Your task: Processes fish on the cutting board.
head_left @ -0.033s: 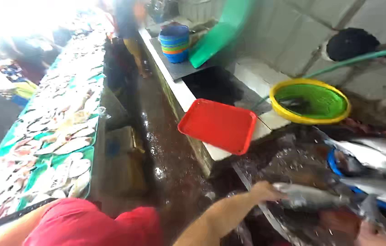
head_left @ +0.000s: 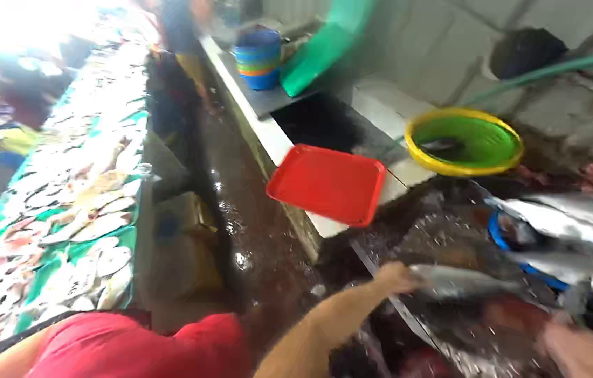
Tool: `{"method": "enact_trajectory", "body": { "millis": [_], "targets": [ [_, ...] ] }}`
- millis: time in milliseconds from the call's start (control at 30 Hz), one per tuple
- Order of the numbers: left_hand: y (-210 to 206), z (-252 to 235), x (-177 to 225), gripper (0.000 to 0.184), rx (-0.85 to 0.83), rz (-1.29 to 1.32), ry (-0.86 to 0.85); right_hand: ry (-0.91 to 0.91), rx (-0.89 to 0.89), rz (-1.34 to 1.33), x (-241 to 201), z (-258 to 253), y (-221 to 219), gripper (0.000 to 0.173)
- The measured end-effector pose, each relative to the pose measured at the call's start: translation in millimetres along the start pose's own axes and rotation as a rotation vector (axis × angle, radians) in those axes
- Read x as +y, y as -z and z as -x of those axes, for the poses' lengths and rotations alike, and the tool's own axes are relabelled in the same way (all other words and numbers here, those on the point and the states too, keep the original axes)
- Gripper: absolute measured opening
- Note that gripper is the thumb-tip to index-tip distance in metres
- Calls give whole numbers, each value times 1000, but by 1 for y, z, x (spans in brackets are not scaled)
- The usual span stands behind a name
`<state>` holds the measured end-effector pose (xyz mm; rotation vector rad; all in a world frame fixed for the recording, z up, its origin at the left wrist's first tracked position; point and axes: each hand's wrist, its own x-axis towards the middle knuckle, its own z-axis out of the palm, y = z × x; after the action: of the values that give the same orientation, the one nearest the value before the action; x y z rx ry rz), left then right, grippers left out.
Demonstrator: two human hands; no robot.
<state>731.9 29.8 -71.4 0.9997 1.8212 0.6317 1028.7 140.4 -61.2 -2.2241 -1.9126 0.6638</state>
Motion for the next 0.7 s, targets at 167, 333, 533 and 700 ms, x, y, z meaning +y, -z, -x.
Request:
{"method": "enact_trajectory", "body": {
  "millis": [167, 333, 533, 700],
  "targets": [
    [87, -27, -26, 91, 490, -555, -117, -102, -9, -130, -32, 35, 12, 69],
    [142, -93, -117, 37, 341, -893, -432, -273, -29, -190, -13, 73, -29, 69],
    [243, -26, -34, 22, 748, -781, -830, -364, 99, -296, 22, 109, -31, 70],
    [419, 5, 97, 44, 1044, -551, -665, -476, 233, -326, 53, 128, -36, 68]
  ]
}}
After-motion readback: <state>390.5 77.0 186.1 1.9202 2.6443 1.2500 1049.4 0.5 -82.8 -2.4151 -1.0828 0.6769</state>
